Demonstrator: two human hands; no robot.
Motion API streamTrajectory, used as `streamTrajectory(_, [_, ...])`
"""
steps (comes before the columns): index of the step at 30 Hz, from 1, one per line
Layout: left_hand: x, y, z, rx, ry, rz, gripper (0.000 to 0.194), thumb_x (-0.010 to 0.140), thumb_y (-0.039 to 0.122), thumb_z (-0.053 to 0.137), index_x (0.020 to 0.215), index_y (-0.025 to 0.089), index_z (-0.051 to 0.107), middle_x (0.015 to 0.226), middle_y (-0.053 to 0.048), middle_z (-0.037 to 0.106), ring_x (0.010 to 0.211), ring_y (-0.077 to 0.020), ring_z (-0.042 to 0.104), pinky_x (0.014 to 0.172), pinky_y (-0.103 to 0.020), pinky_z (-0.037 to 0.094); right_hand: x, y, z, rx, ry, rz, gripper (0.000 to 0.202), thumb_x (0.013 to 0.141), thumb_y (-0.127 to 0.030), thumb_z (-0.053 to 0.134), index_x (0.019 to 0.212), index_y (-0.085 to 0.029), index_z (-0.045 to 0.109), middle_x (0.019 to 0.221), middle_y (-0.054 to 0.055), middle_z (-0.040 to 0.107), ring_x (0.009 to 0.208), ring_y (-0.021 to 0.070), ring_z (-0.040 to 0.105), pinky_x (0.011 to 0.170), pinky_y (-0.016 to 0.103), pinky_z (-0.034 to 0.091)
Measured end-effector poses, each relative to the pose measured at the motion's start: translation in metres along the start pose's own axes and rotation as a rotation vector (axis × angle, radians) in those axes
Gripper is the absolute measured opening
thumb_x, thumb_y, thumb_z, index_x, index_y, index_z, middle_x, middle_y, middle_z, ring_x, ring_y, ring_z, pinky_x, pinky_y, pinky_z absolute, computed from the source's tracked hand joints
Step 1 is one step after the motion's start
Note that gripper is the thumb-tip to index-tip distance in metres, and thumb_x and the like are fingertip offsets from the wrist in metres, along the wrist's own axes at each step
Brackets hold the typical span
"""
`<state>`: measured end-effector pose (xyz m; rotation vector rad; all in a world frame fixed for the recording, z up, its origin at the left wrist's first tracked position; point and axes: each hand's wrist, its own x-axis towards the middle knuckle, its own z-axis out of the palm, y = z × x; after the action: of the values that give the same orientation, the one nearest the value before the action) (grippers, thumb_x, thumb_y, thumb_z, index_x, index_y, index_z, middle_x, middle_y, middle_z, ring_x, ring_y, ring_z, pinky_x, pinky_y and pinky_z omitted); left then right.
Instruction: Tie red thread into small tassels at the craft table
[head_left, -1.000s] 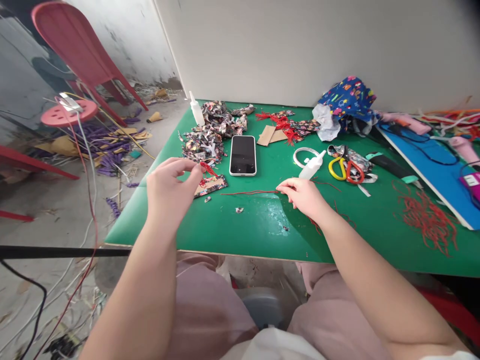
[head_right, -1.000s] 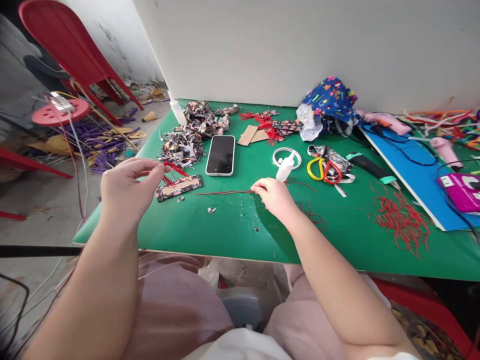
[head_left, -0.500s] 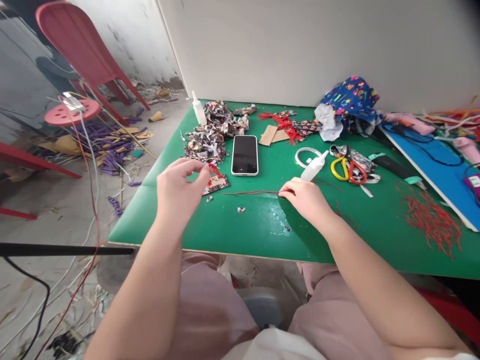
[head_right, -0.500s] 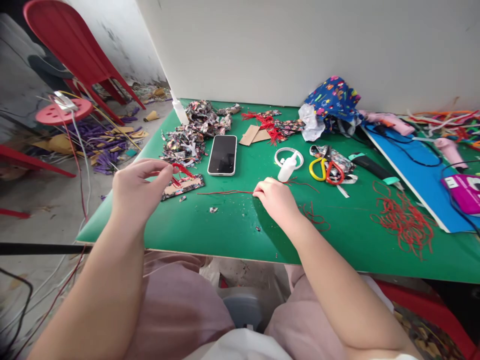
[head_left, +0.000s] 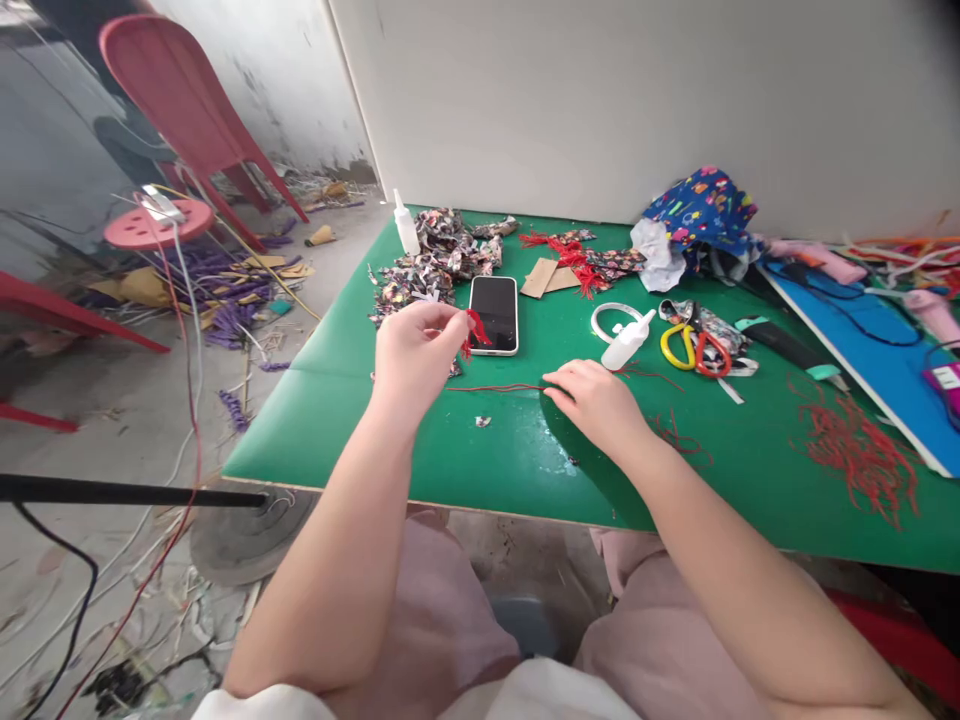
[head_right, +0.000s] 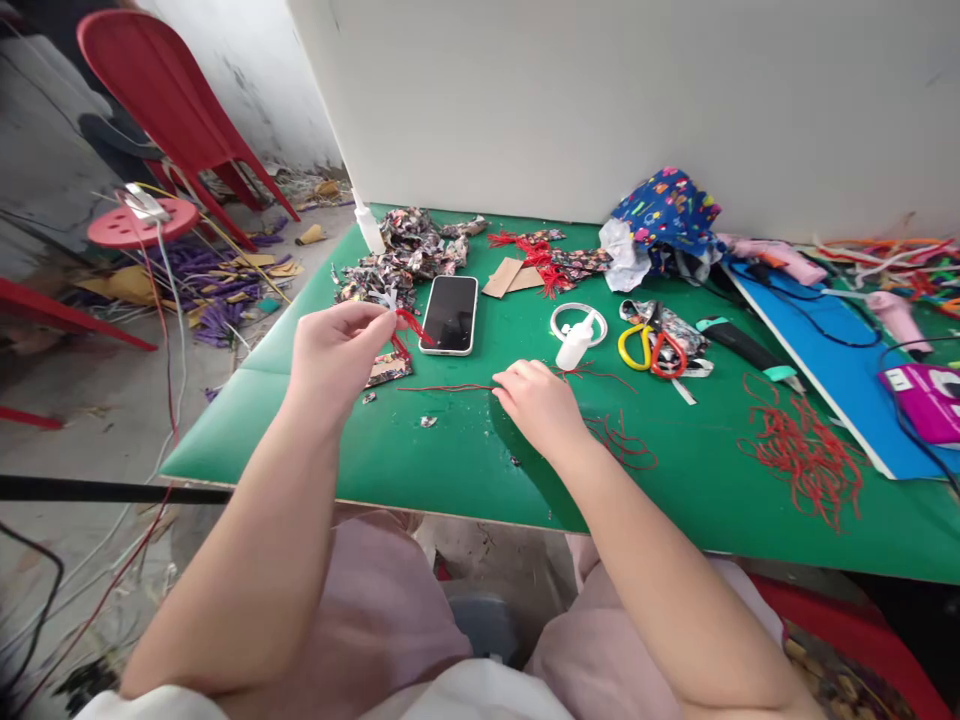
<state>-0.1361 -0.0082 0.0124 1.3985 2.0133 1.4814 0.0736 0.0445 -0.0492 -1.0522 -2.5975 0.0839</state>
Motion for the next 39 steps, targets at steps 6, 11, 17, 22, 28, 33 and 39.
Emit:
streamTrajectory(6, [0.003, 0.016, 0.02, -0.08, -0.047, 0.053, 0.018, 0.07, 0.023, 0.052, 0.062, 0.016, 0.066, 0.059, 0.002, 0.06, 0.052, -0.0079, 0.048, 0.052, -0.021, 0.036, 0.001, -0.009, 0.012, -0.215, 0.005, -0.084, 0.018, 0.085, -0.017, 0.046, 0.079, -0.016, 0.062, 0.079, 0.006, 0.062, 0.077, 0.0188, 0.056, 0.066, 0.028, 0.042])
streamTrajectory(11, [0.001, 0.015, 0.031, -0.088, -0.111, 0.016, 0.016, 0.069, 0.024, 0.053, 0.062, 0.016, 0.066, 0.054, 0.002, 0.059, 0.05, -0.0085, 0.047, 0.05, -0.021, 0.034, 0.003, -0.005, 0.016, -0.144, 0.1, -0.034, 0.014, 0.082, -0.015, 0.047, 0.079, -0.016, 0.06, 0.079, 0.006, 0.061, 0.077, 0.0184, 0.055, 0.068, 0.027, 0.042])
streamTrajectory(17, [-0.005, 0.008, 0.044, -0.286, -0.296, -0.093, 0.02, 0.071, 0.026, 0.052, 0.065, 0.016, 0.067, 0.059, -0.001, 0.063, 0.055, -0.0116, 0.053, 0.055, -0.023, 0.039, 0.005, -0.01, -0.004, 0.193, 0.141, 0.084, 0.01, 0.082, -0.017, 0.047, 0.081, -0.017, 0.057, 0.077, 0.006, 0.063, 0.076, 0.0182, 0.058, 0.07, 0.029, 0.044])
streamTrajectory(22, [-0.013, 0.02, 0.05, -0.429, -0.451, -0.248, 0.017, 0.07, 0.026, 0.055, 0.062, 0.018, 0.068, 0.066, -0.002, 0.066, 0.066, -0.013, 0.056, 0.062, -0.023, 0.04, 0.001, -0.015, -0.033, 0.499, 0.145, 0.211, 0.009, 0.079, -0.019, 0.051, 0.083, -0.02, 0.059, 0.074, 0.0, 0.067, 0.067, 0.0143, 0.063, 0.065, 0.026, 0.047])
streamTrajectory(28, [-0.017, 0.027, 0.05, -0.456, -0.465, -0.318, 0.017, 0.07, 0.026, 0.056, 0.058, 0.019, 0.067, 0.065, -0.001, 0.065, 0.066, -0.0129, 0.054, 0.066, -0.023, 0.039, -0.003, -0.01, -0.055, 0.613, 0.186, 0.246, 0.009, 0.076, -0.02, 0.055, 0.081, -0.021, 0.063, 0.074, -0.001, 0.067, 0.067, 0.0133, 0.063, 0.065, 0.026, 0.048])
streamTrajectory(33, [-0.022, 0.026, 0.056, -0.568, -0.527, -0.39, 0.016, 0.07, 0.027, 0.057, 0.06, 0.018, 0.065, 0.066, -0.001, 0.064, 0.059, -0.0099, 0.052, 0.062, -0.023, 0.039, -0.004, -0.008, -0.066, 0.666, 0.158, 0.246, 0.01, 0.077, -0.021, 0.056, 0.085, -0.022, 0.061, 0.08, 0.0, 0.067, 0.073, 0.0138, 0.063, 0.069, 0.027, 0.049])
streamTrajectory(39, [-0.028, 0.027, 0.058, -0.767, -0.69, -0.553, 0.016, 0.071, 0.033, 0.059, 0.071, 0.017, 0.063, 0.062, -0.001, 0.065, 0.056, -0.0106, 0.057, 0.057, -0.023, 0.04, -0.004, -0.008, -0.069, 0.667, 0.166, 0.235, 0.008, 0.078, -0.019, 0.054, 0.086, -0.022, 0.053, 0.076, -0.001, 0.06, 0.072, 0.0126, 0.06, 0.068, 0.026, 0.048])
